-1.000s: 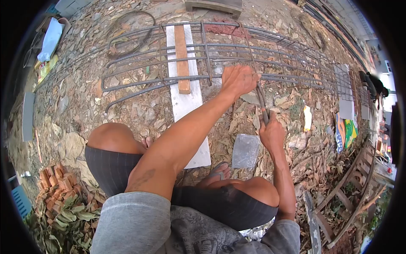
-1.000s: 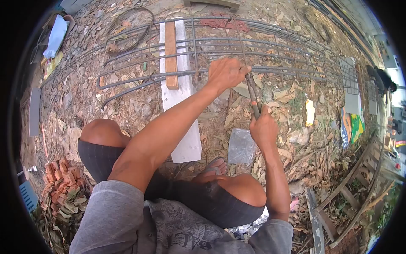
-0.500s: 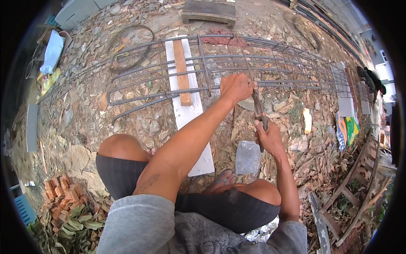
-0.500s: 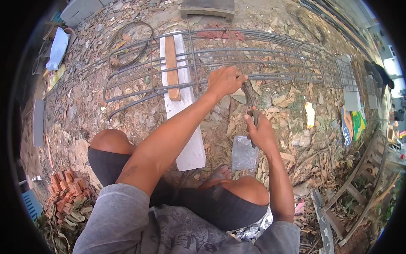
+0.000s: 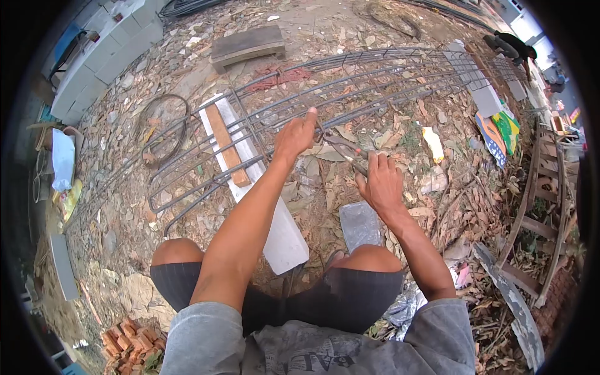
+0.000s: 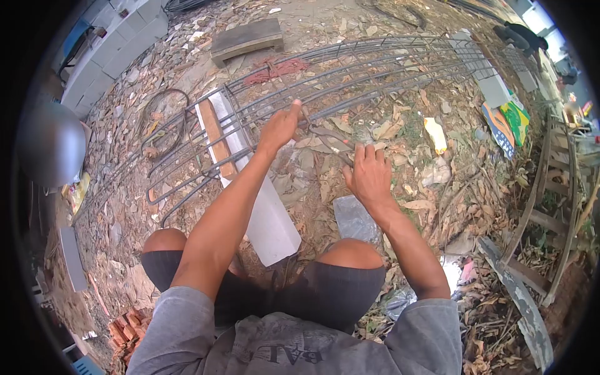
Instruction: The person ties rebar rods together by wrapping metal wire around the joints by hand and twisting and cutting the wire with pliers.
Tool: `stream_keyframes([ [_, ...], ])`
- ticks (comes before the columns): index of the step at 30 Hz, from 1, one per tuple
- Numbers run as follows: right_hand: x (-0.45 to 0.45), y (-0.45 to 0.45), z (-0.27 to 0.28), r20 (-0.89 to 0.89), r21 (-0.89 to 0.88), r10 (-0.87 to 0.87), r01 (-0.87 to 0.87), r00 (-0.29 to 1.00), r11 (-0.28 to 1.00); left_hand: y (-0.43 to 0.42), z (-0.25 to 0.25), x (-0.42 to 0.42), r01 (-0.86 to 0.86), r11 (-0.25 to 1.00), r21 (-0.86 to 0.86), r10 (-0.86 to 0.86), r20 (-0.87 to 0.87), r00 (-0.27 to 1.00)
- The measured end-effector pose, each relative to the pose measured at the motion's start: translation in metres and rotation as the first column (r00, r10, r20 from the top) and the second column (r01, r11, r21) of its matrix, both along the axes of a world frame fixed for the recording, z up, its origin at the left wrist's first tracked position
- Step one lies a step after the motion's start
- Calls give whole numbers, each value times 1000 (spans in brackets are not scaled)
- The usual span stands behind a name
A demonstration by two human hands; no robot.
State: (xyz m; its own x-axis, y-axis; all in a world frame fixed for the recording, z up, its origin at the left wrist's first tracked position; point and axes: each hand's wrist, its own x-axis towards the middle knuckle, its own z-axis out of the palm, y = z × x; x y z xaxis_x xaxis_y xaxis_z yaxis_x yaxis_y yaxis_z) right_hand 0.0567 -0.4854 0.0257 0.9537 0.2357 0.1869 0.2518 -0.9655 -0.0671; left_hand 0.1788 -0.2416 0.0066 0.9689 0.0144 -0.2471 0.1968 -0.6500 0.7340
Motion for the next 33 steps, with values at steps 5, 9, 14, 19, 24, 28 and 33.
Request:
stream_keyframes([
  [5, 6, -6, -30, -293, 175, -35, 90, 955, 980, -1, 7, -16, -87, 993, 80, 76, 138, 987],
  [9, 6, -7, -45, -715, 623, 598, 718, 363, 309, -25, 26, -53, -175, 982, -64, 171, 686, 708],
  [14, -3, -1, -66, -609, 588, 732, 793, 306, 158, -58, 32, -105, -8, 996, -85, 57, 592, 804],
  [19, -8, 3, -56, -588, 618, 727, 777, 356, 119, -61, 35, -85, -22, 992, -125, 87, 542, 836],
  [24, -12, 17, -78, -643, 551, 705, 821, 300, 153, -57, 3, -70, 142, 945, 295, -308, 653, 692],
  [28, -41, 23, -96, -670, 513, 638, 858, 381, 27, -55, -30, -101, 294, 817, 496, -550, 517, 655],
  [33, -71, 8, -131, -829, 553, 268, 641, 492, 533, -56, -60, -117, 348, 822, 451, -535, 403, 742],
])
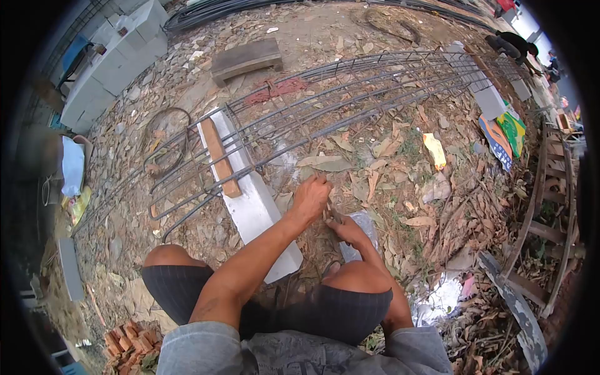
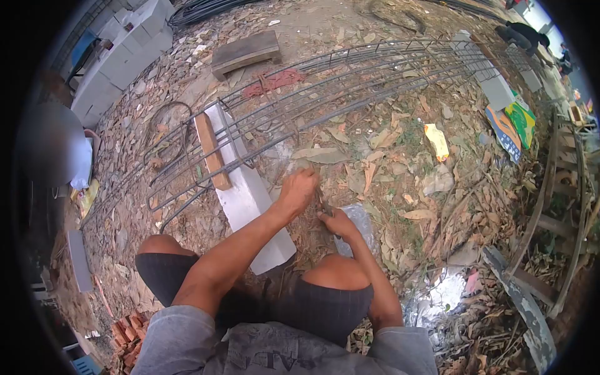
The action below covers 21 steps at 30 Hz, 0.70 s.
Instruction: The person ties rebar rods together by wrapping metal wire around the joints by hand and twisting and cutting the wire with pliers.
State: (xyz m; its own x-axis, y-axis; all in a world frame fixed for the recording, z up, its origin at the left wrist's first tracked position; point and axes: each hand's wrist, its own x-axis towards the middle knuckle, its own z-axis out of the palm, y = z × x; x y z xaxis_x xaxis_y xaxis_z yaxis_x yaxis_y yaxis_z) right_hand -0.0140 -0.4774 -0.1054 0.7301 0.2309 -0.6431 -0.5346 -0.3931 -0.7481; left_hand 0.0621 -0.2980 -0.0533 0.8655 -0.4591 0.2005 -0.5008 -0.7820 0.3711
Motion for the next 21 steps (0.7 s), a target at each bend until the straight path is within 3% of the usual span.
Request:
stream_keyframes([
  [1, -8, -2, -5, 174, -278, 137, -85, 975, 957, -2, 1, 4, -20, 1000, 10, 21, -113, 993],
  [2, -13, -3, -12, 298, -541, 311, -108, 902, 834, -4, 2, 9, -41, 999, 23, 45, -224, 974],
  [3, -14, -2, -3, 541, -540, 241, 114, 806, 834, -2, 7, 14, 9, 998, 65, 10, -287, 958],
  [5, -4, 0, 48, 900, -352, 134, 507, 415, 787, 1, 27, 27, 104, 985, 140, -38, -412, 910],
  [7, 12, 3, 87, 912, -399, 299, 430, 282, 810, 0, 57, 33, 140, 987, -75, -156, -601, 784],
  [9, 16, 5, 107, 868, -294, 144, 259, 475, 920, 8, 84, 34, 47, 975, -219, -197, -739, 644],
  [11, 17, 2, 115, 420, 69, -137, 119, 897, 991, 17, 108, 39, -125, 950, -287, -186, -839, 511],
  [12, 17, 9, 116, 466, 136, -242, 202, 851, 970, 26, 121, 42, -154, 937, -312, -209, -859, 468],
  [14, 24, 14, 131, 529, 149, -231, 178, 816, 973, 48, 149, 48, -228, 900, -371, -273, -888, 370],
  [16, 37, 21, 156, 596, 153, -225, 165, 771, 974, 68, 196, 60, -241, 891, -385, -271, -876, 400],
  [18, 58, 32, 180, 676, 135, -198, 145, 710, 980, 102, 234, 78, -129, 927, -352, -176, -712, 679],
  [19, 71, 38, 174, 706, 131, -161, 96, 690, 987, 125, 250, 84, -177, 934, -312, -58, -620, 782],
  [20, 84, 41, 162, 736, 128, -136, 61, 663, 990, 148, 263, 84, -219, 937, -273, 54, -506, 861],
  [21, 93, 44, 148, 766, 124, -121, 40, 631, 991, 172, 264, 78, -265, 959, -100, 194, -450, 872],
])
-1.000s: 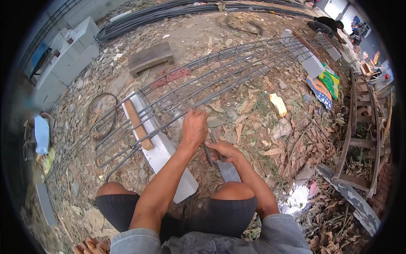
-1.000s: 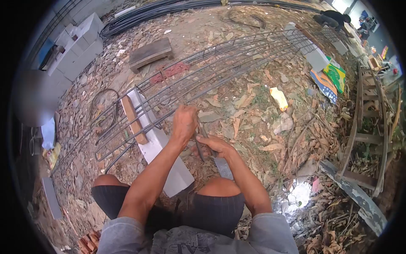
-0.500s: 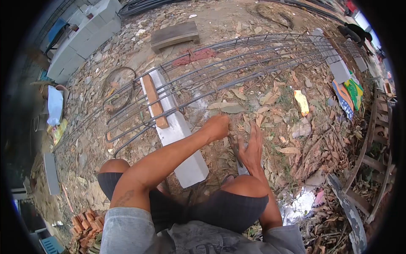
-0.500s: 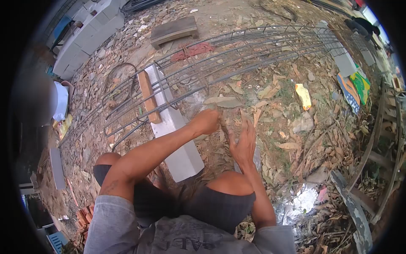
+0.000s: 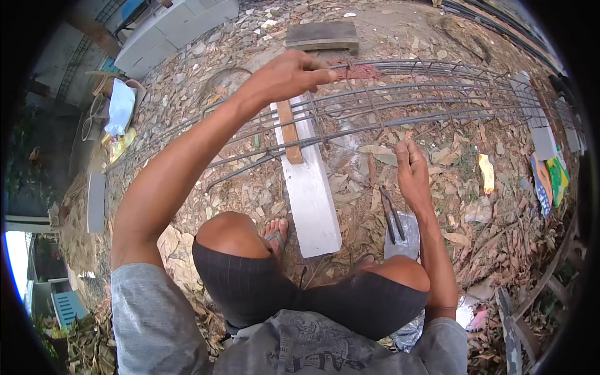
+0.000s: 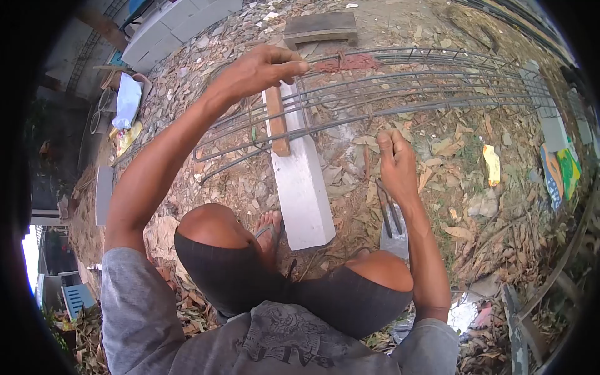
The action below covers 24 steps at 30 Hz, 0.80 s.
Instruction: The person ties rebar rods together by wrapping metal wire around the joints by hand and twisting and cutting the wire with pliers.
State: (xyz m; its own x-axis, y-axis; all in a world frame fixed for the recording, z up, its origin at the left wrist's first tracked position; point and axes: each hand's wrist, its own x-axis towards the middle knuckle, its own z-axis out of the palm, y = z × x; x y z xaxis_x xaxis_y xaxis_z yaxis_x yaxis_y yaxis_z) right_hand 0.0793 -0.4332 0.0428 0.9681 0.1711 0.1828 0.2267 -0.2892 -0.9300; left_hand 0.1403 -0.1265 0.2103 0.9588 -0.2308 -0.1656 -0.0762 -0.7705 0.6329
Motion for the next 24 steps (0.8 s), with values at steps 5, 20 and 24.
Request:
stream_keyframes([
  [5, 0, 41, -42, -331, -46, 49, -68, 942, 997, 53, -92, -25, 91, 964, 248, -86, -31, 996],
  [20, 7, 131, -94, 226, -421, 129, -23, 965, 907, 11, -175, -51, -24, 999, 32, 17, 213, 977],
  [24, 8, 132, -95, 236, -358, 142, -49, 961, 932, 11, -175, -52, -33, 998, 58, 21, 187, 982],
])
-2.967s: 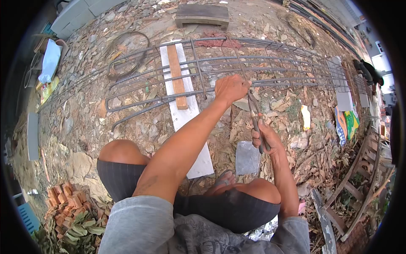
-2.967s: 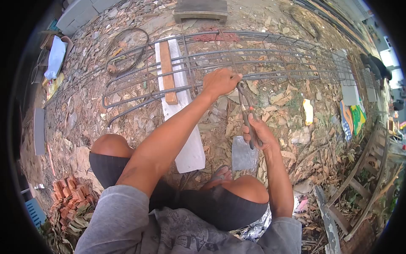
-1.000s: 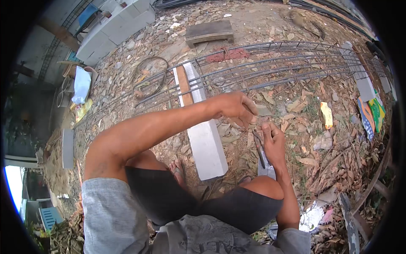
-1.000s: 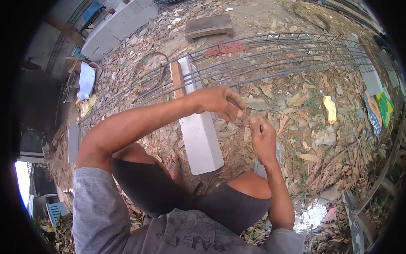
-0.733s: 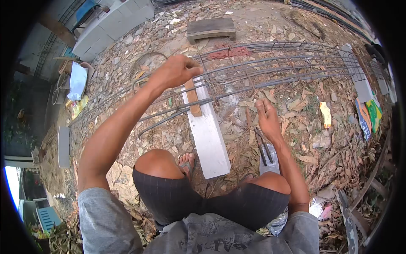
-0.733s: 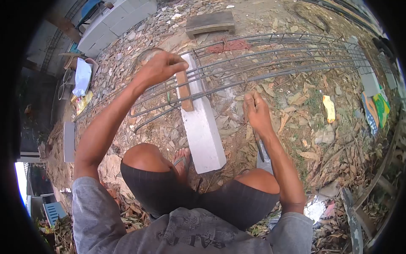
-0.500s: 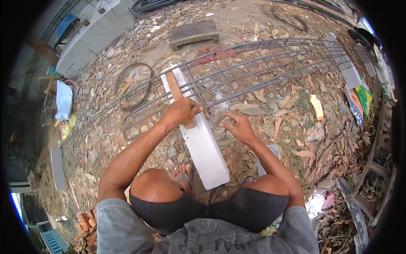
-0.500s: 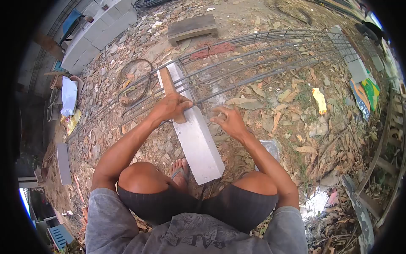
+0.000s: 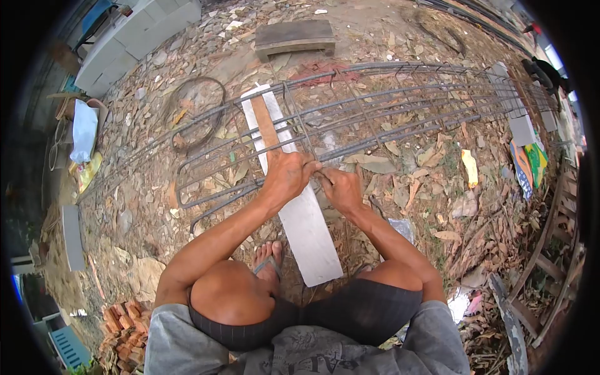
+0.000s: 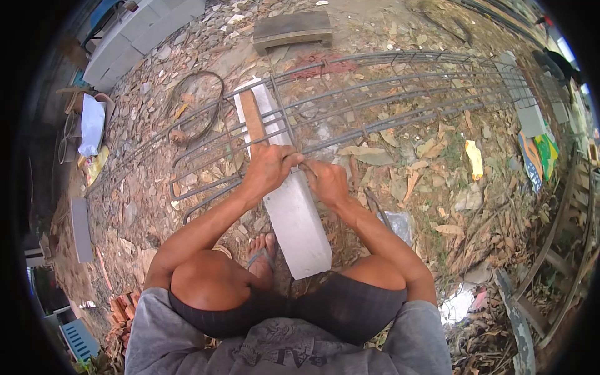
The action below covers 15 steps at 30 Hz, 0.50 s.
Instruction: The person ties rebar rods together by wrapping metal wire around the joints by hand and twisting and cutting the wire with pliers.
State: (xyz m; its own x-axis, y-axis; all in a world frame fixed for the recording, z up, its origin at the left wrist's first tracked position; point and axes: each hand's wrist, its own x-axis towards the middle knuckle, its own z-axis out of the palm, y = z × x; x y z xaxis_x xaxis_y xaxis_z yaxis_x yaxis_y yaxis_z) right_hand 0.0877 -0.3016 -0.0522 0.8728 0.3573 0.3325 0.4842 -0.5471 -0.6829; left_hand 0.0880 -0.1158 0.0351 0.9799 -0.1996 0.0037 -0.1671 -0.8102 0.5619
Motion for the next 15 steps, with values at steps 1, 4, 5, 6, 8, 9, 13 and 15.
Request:
stream_keyframes([
  [1, 2, -1, 3, 0, 9, 13, -13, 1000, 1000, 0, 0, 3, 3, 1000, -11, -4, -7, 1000],
  [4, 4, -5, 11, -160, -51, 18, -27, 987, 998, 9, 5, 13, 58, 995, -83, -74, -198, 977],
  [5, 2, -10, 15, -177, -108, 23, -43, 984, 993, 13, 5, 18, 50, 983, -178, -95, -253, 963],
  [6, -1, -16, 34, -197, -166, 26, -59, 980, 984, 14, 5, 21, 45, 991, -130, -79, -269, 960],
  [8, -5, -33, 59, -237, -228, 37, -92, 971, 969, 14, 5, 27, 34, 999, -39, -45, -299, 953],
  [9, -3, -45, 67, -252, -234, 49, -110, 967, 966, 15, 3, 33, 40, 998, -50, -54, -336, 940],
  [13, 12, -65, 114, -244, -252, -37, -27, 969, 967, 19, 8, 52, 21, 989, -145, -101, -569, 816],
  [15, 27, -58, 146, -168, -276, -7, -41, 986, 960, 23, 15, 55, -46, 971, -236, -119, -638, 760],
])
